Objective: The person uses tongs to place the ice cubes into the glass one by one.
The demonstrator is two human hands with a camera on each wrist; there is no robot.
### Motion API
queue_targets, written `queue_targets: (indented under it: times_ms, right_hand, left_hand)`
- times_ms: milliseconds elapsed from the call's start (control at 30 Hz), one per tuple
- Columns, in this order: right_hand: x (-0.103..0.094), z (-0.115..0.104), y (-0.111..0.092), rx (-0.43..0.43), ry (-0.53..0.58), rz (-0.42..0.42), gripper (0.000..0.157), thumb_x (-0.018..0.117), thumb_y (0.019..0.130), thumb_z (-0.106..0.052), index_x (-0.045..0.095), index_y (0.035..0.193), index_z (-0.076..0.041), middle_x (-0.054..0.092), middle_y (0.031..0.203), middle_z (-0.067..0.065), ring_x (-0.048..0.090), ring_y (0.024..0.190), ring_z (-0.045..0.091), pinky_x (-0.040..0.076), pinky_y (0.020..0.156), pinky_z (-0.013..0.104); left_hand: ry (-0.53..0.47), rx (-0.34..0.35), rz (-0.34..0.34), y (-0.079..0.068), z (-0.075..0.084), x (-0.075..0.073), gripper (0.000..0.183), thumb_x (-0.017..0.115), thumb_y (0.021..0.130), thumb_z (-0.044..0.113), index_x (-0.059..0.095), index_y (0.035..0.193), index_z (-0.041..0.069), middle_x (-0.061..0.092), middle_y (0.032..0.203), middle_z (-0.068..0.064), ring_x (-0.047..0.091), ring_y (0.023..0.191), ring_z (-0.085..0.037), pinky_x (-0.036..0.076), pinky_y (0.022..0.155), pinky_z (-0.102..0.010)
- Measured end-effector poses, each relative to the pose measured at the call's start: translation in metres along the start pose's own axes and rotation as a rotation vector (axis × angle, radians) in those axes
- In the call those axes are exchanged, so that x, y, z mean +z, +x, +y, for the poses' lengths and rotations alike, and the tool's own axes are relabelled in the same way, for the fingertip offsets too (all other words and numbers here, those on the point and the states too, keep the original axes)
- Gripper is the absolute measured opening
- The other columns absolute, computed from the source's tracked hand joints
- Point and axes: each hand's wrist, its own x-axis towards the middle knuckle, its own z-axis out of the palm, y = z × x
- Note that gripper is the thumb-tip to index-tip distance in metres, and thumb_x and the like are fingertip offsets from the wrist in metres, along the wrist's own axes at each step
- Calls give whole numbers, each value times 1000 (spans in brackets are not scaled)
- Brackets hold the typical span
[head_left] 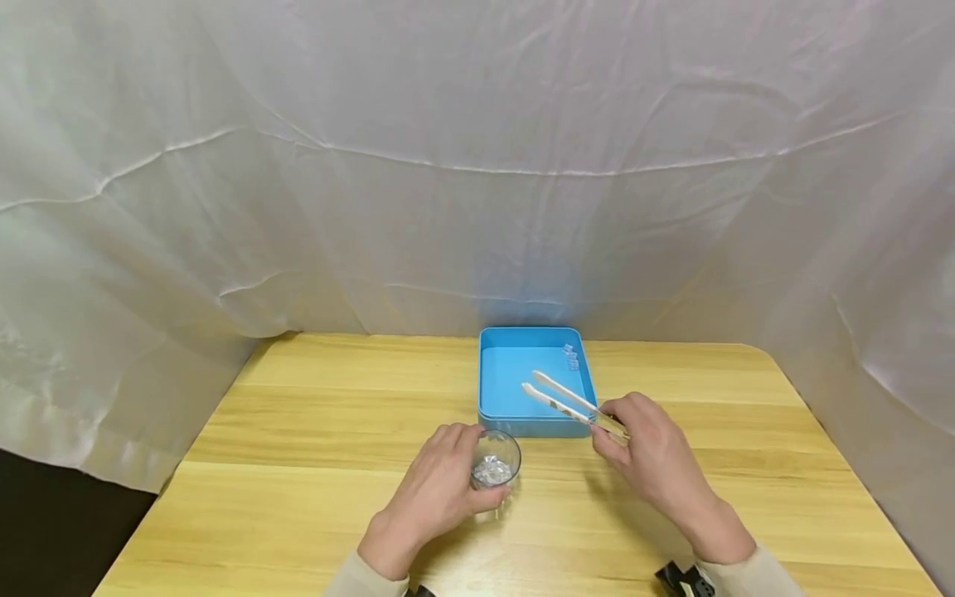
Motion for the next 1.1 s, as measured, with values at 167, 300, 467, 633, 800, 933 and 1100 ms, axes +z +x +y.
queue_targets:
  times_ms: [167,300,467,633,800,933,1100]
  right_hand:
    - [5,12,8,96,-32,-28,16,79,87,-10,72,97,0,63,82,4,50,71,12,50,60,32]
    - [5,21,18,163,-58,-49,13,77,88,-9,71,95,0,61,80,5,48,67,15,46,58,31]
    - [6,26,36,333,-117,-152,18,68,93,-14,69,96,3,59,81,9,48,67,21,41,59,32]
    - [15,31,54,340,-229,-209,23,66,95,-18,64,92,5,53,77,10,46,68,26,39,59,35]
    - [32,33,59,184,-362,-139,31,77,91,-16,58,79,4,46,69,10,43,62,28,40,54,39]
    - [45,33,59,114,-461,-125,30,76,89,-12,55,73,3,46,66,11,44,60,28,44,52,41]
    - [58,31,64,123,-500,-210,24,73,90,-10,60,75,5,52,69,13,48,64,29,50,56,43]
  left_hand:
    - [69,35,24,2,-1,-1,80,82,82,59,62,137,4,68,120,-5,61,112,-21,54,103,-40]
    - [79,44,27,3,0,-1,80,82,82,58,62,136,3,69,119,-6,62,111,-22,55,102,-41]
    - [67,34,26,4,-2,-1,81,82,83,58,61,137,2,69,120,-7,62,113,-23,54,103,-41]
    - [35,17,32,4,-3,0,79,83,83,56,61,137,3,68,121,-7,62,114,-22,55,102,-41]
    - [11,11,32,3,-4,2,79,84,83,55,61,137,3,69,121,-6,62,112,-21,55,101,-41]
    - [6,12,36,3,-4,3,79,85,83,54,61,137,2,69,121,-7,62,112,-21,55,101,-41]
    - [-11,-9,26,3,-5,1,80,85,82,55,60,137,2,68,122,-7,61,113,-22,55,101,-42]
